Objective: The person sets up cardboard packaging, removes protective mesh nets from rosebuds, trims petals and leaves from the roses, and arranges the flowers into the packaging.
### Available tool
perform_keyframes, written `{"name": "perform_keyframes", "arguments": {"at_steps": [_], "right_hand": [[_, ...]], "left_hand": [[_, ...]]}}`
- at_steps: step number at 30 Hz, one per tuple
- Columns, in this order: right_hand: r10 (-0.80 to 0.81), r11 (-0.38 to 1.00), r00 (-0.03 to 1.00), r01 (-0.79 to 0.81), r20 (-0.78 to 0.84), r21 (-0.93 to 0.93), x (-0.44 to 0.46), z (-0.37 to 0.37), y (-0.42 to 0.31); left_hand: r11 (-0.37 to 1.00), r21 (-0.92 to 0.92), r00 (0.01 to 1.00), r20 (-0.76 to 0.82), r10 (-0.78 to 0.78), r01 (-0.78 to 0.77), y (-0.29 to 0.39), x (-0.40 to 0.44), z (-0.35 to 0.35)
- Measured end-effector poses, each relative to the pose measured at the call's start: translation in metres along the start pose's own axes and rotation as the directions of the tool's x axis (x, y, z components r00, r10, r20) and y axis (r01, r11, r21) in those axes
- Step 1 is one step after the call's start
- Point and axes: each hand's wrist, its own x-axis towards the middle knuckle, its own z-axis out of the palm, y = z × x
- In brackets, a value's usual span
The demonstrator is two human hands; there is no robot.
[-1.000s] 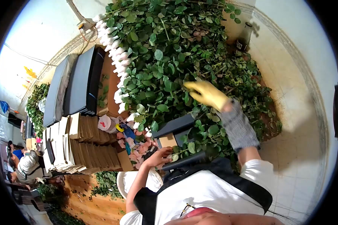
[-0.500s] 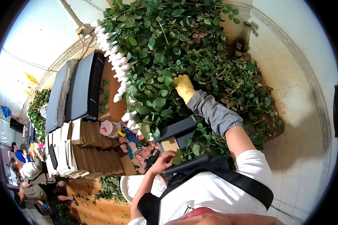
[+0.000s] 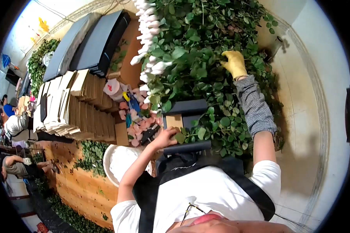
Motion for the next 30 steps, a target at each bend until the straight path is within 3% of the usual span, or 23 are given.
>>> {"name": "perform_keyframes", "arguments": {"at_steps": [1,2,3,4,6,7,8,9,13,14,15,17,18,19,21,23,25,26,28,29,30], "right_hand": [[0.012,1.0,0.999,-0.012,-0.037,0.011,0.002,-0.002,0.004],[-0.011,0.996,0.953,0.036,-0.303,0.076,0.008,-0.006,0.009],[-0.004,0.986,0.844,0.093,-0.536,0.139,0.007,-0.013,0.007],[-0.107,0.982,0.8,0.176,-0.59,0.061,0.004,-0.031,-0.002],[-0.057,0.983,0.942,0.112,-0.332,0.149,-0.007,-0.028,-0.011],[-0.061,0.971,0.984,0.098,-0.169,0.219,-0.011,-0.02,-0.011],[-0.107,0.954,0.988,0.134,-0.113,0.267,-0.013,-0.011,-0.013],[-0.185,0.937,0.974,0.216,-0.134,0.276,-0.015,-0.011,-0.022],[-0.21,0.899,0.942,0.292,-0.264,0.326,-0.004,0.018,-0.066],[-0.197,0.919,0.941,0.275,-0.274,0.281,0.004,0.035,-0.069],[-0.203,0.973,0.95,0.222,-0.235,0.057,0.008,0.049,-0.074],[-0.037,0.981,0.999,0.044,0.04,-0.188,0.01,0.08,-0.071],[0.128,0.977,0.957,-0.077,0.26,-0.198,0.025,0.086,-0.076],[0.12,0.979,0.961,-0.073,0.249,-0.192,0.033,0.09,-0.079],[-0.104,0.994,0.984,0.106,-0.143,0.012,0.047,0.083,-0.083],[-0.266,0.956,0.872,0.293,-0.412,0.002,0.047,0.007,-0.125],[-0.481,0.839,0.696,0.541,-0.533,-0.051,0.06,-0.012,-0.108],[-0.185,0.871,0.899,0.337,-0.396,0.357,0.053,-0.021,-0.1],[-0.119,0.807,0.881,0.354,-0.458,0.472,0.045,-0.034,-0.077],[-0.344,0.931,0.823,0.363,-0.452,-0.048,0.035,-0.05,-0.061],[-0.289,0.957,0.918,0.285,-0.273,-0.053,0.019,-0.073,-0.062]], "left_hand": [[0.992,-0.094,0.993,-0.092,0.076,-0.084,0.002,0.0,0.003],[0.991,-0.091,0.991,-0.104,0.087,-0.097,-0.004,0.002,0.004],[0.991,-0.093,0.99,-0.106,0.088,-0.099,-0.01,0.0,0.007],[0.995,-0.072,0.994,-0.091,0.061,-0.067,-0.004,0.0,0.004],[0.993,-0.034,0.991,-0.066,0.114,-0.116,-0.008,0.001,0.001],[0.992,-0.038,0.991,-0.075,0.115,-0.118,-0.01,0.003,0.003],[0.991,-0.037,0.989,-0.078,0.126,-0.129,-0.012,0.006,0.003],[0.995,-0.022,0.995,-0.035,0.097,-0.098,-0.014,0.007,0.002],[0.994,0.043,0.995,-0.008,0.098,-0.097,-0.016,0.006,0.003],[0.994,0.036,0.995,-0.022,0.102,-0.101,-0.012,0.005,0.002],[0.987,-0.023,0.985,-0.077,0.154,-0.156,-0.013,0.007,0.005],[0.998,-0.052,0.997,0.076,-0.032,0.036,0.008,0.009,-0.012],[0.991,0.0,0.983,0.13,-0.131,0.132,0.006,0.011,-0.012],[0.996,-0.036,0.993,0.093,-0.077,0.081,0.006,0.012,-0.011],[0.994,0.103,0.997,0.062,-0.042,0.035,0.005,0.012,-0.005],[0.995,0.096,0.999,0.031,-0.028,0.025,-0.001,0.013,0.0],[0.99,0.137,0.999,0.04,-0.029,0.024,0.002,0.008,0.0],[0.996,0.085,0.999,0.041,-0.024,0.02,0.003,0.007,-0.001],[0.997,0.075,1.0,-0.003,0.015,-0.015,-0.001,0.003,0.002],[0.997,0.062,0.997,-0.06,0.058,-0.054,-0.004,0.005,0.004],[0.999,-0.041,0.998,-0.052,-0.028,0.026,0.003,0.005,0.001]]}}
